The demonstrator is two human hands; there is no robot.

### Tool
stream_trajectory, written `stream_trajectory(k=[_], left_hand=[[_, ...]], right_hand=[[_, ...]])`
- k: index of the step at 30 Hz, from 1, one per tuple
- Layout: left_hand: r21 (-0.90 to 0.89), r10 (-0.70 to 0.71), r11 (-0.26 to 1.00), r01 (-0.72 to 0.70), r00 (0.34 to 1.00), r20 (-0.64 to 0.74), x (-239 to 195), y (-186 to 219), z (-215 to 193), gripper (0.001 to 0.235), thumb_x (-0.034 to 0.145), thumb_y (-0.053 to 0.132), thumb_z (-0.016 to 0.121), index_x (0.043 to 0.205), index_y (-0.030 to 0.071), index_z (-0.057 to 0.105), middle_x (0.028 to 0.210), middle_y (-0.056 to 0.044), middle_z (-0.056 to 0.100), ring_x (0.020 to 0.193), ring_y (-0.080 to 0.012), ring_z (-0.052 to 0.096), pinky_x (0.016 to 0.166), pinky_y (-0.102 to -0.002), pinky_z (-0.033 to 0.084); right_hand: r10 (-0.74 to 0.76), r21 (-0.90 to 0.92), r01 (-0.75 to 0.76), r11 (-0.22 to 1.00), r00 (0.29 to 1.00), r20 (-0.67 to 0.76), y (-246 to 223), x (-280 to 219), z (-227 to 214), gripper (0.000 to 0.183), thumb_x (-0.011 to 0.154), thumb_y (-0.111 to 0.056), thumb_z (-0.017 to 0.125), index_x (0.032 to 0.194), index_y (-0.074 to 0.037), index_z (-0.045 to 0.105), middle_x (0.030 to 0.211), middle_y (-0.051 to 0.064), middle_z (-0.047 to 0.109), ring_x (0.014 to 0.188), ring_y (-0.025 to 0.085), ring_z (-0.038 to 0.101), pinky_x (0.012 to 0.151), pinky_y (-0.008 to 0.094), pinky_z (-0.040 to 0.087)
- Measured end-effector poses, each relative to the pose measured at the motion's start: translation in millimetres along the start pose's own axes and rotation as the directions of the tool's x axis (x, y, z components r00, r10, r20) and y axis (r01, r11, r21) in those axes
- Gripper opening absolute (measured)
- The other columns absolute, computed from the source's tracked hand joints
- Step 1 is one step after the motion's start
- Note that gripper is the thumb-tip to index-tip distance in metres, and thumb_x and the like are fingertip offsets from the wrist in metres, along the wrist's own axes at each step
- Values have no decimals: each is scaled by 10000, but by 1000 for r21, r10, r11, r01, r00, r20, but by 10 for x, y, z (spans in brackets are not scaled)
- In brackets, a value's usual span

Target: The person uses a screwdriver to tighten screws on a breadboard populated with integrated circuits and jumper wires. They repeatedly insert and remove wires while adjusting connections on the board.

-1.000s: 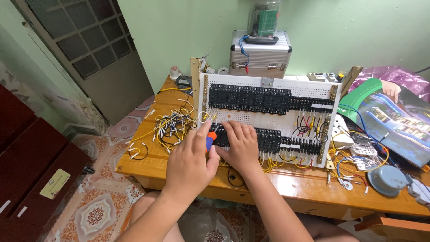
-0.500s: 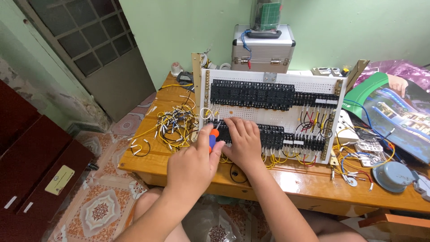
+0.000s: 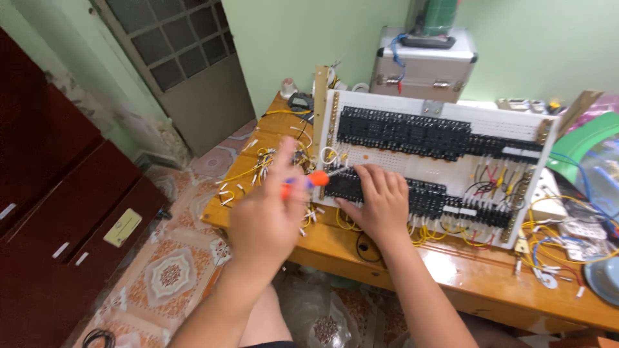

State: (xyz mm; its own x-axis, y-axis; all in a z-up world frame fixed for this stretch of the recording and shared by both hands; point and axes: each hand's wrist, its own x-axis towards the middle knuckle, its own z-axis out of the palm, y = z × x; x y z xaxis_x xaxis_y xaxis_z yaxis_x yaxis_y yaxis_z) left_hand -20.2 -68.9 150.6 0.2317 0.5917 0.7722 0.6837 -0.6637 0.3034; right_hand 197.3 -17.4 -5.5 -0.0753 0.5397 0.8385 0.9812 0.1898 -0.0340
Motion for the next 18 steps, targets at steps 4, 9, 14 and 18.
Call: stream_trajectory(k=[4, 9, 14, 18], left_hand=[[-485, -338, 804, 343, 936, 102, 92, -316, -310, 417, 1071, 208, 376, 1447, 30, 356, 1280, -258, 681, 1201, -306, 711, 1037, -383, 563], [113, -409, 912, 394, 889, 207, 99, -989, 76, 239, 978, 232, 612, 1200, 204, 695, 938, -99, 728, 892, -334, 748, 720, -470, 598], [412, -338, 902, 131, 807, 484, -303, -1742, 1111, 151, 928, 276, 640, 1017, 306, 758, 919, -30, 693, 842, -281, 758, 700, -461, 611], [486, -271, 872, -62, 765, 584, -224, -1578, 1263, 280, 955, 118, 553, 1047, 251, 782, 1067, -156, 661, 801, -364, 760, 674, -547, 603]], right_hand=[[-33, -87, 42, 995, 994, 105, 20, 7, -3, 773, 860, -713, 728, 1382, -153, 624, 1299, 43, 643, 1154, 258, 593, 1004, 387, 409], [12, -19, -13, 1000, 1000, -13, -20, 15, 25, 791, 638, -554, 883, 1286, -147, 682, 1209, 12, 647, 1072, 225, 592, 1036, 404, 419], [6, -30, -7, 1000, 1000, -19, -36, 45, -2, 768, 647, -539, 888, 1274, -145, 684, 1200, 13, 640, 1071, 225, 590, 1030, 397, 420], [-11, -14, 11, 1000, 1000, -7, 22, 11, 33, 819, 618, -547, 886, 1301, -146, 676, 1211, 29, 639, 1068, 244, 595, 1020, 430, 428]])
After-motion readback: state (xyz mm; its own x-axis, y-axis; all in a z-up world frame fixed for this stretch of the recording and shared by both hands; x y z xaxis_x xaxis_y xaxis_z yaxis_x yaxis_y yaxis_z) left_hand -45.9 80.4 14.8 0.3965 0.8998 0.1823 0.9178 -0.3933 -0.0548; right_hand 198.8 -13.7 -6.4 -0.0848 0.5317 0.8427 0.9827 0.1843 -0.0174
